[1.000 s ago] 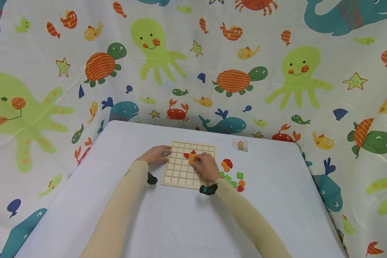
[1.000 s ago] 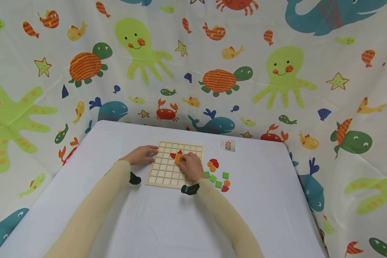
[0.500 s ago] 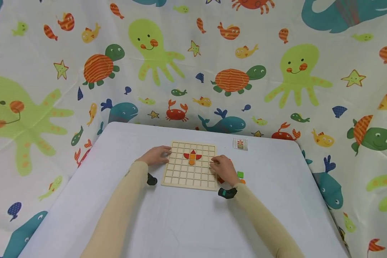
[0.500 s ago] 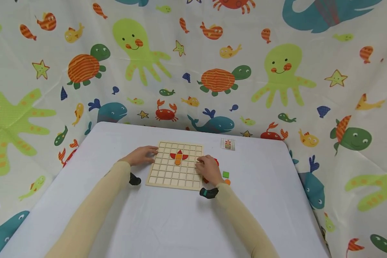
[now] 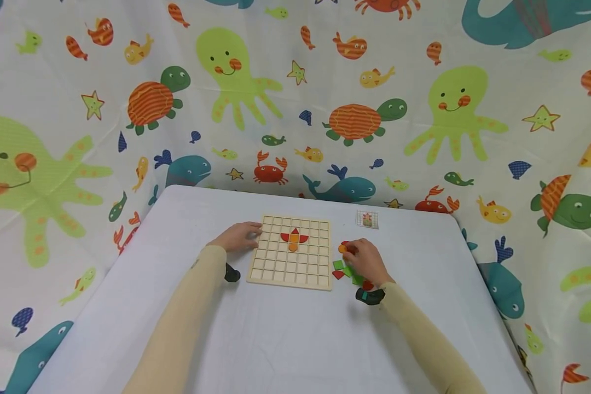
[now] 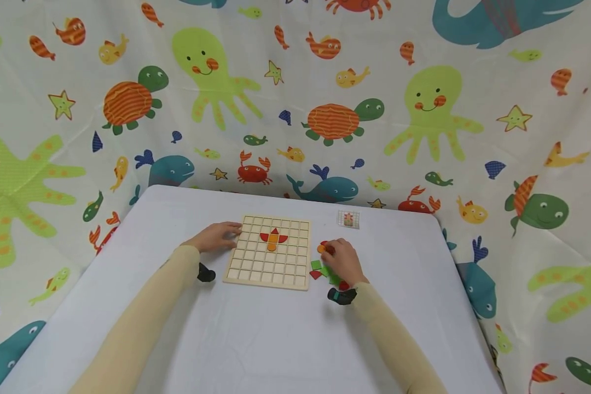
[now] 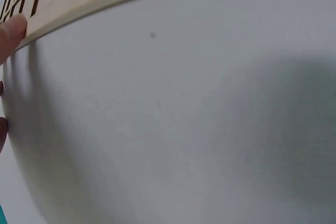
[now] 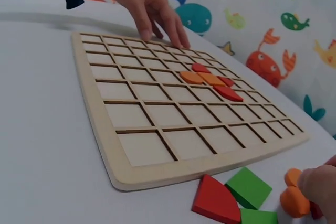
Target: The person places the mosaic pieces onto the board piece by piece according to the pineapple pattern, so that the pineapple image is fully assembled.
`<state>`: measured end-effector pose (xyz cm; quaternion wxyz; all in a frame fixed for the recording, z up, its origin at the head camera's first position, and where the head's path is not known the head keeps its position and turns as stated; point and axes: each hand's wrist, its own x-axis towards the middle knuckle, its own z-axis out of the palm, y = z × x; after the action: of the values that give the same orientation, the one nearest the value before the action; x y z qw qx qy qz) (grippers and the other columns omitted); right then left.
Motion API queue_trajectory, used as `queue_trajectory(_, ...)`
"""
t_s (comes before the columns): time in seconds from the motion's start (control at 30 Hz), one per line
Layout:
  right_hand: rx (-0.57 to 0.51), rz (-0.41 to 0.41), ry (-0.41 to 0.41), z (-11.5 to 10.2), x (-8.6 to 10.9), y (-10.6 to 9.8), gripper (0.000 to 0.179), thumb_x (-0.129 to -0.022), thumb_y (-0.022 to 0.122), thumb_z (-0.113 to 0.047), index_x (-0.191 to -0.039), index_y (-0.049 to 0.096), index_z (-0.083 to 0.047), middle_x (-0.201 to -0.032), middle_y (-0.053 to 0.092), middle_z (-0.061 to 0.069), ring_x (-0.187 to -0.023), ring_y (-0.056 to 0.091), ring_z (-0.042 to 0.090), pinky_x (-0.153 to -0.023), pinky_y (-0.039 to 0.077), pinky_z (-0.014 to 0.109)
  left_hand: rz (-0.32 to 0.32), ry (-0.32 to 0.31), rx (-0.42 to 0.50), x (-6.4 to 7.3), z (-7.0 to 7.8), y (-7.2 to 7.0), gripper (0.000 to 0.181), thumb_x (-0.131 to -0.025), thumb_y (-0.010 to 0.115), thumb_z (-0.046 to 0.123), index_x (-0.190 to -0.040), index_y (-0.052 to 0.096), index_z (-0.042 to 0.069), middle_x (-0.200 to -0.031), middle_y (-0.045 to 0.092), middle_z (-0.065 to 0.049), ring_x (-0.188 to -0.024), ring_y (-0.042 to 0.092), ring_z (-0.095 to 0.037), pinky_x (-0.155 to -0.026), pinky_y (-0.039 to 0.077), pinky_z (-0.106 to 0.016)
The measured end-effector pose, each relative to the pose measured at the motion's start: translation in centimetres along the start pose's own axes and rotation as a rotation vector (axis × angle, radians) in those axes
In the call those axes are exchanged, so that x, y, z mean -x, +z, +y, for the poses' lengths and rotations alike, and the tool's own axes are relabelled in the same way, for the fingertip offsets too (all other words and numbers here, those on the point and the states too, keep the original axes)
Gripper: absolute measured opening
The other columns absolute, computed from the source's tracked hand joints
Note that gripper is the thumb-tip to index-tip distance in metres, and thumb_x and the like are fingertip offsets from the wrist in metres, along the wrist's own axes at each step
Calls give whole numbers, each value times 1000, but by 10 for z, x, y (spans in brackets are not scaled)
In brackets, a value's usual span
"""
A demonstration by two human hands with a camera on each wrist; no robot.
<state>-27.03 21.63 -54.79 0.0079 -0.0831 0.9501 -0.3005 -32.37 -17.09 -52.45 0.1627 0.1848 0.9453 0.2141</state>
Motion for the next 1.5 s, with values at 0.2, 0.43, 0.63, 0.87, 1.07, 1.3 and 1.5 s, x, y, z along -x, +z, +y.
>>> queue_trajectory(0.2, 17, -14, 44, 9, -5, -10, 35, -92, 69, -22, -120, 65, -1, -113, 60, 14, -104, 55, 29, -97, 51, 46, 0, 3, 12, -3, -3, 1, 48, -90, 72, 19, -134, 59, 3, -151, 42, -11, -143, 31, -33, -119, 26, -48)
queue_trajectory(0.43, 39, -17, 30, 19, -13, -12, 39, -92, 70, -23, -121, 64, 1, -110, 61, 15, -99, 55, 30, -93, 52, 45, -6, -17, 19, -5, -6, 4, 50, -90, 71, 20, -136, 58, 5, -152, 41, -9, -144, 30, -31, -120, 25, -47)
queue_trajectory(0.63, 32, -29, 45, 14, -20, -9, 36, -92, 69, -21, -121, 66, 0, -108, 61, 15, -97, 54, 29, -92, 52, 43, -3, -12, 12, -5, -4, 3, 49, -90, 71, 20, -135, 58, 5, -152, 41, -9, -144, 30, -31, -120, 25, -46)
queue_trajectory(0.87, 74, -45, 19, 8, -29, -5, 31, -92, 69, -21, -115, 69, 1, -101, 62, 13, -91, 54, 27, -87, 53, 42, -3, -13, 24, -5, -4, 3, 49, -90, 72, 20, -135, 59, 5, -152, 42, -9, -144, 30, -31, -120, 25, -47)
queue_trajectory(1.07, 54, -57, 85, 4, -35, -5, 29, -93, 68, -23, -112, 69, -1, -100, 63, 12, -92, 54, 27, -89, 52, 41, -2, -14, 32, -5, -5, 3, 48, -90, 71, 19, -135, 59, 4, -152, 42, -9, -143, 30, -31, -120, 25, -46)
queue_trajectory(1.3, 76, -32, 127, 4, -39, -3, 32, -94, 67, -28, -112, 67, -2, -95, 65, 10, -86, 56, 25, -85, 54, 41, -1, -11, 19, -4, -5, 3, 49, -90, 72, 19, -135, 59, 5, -152, 42, -8, -143, 31, -31, -119, 26, -46)
queue_trajectory(1.5, 93, -49, 162, -1, -38, -7, 33, -94, 66, -31, -112, 67, -3, -92, 67, 8, -83, 57, 25, -83, 53, 42, -5, -11, 13, -2, -5, 2, 49, -90, 71, 19, -135, 58, 5, -152, 42, -8, -143, 31, -31, -119, 26, -46)
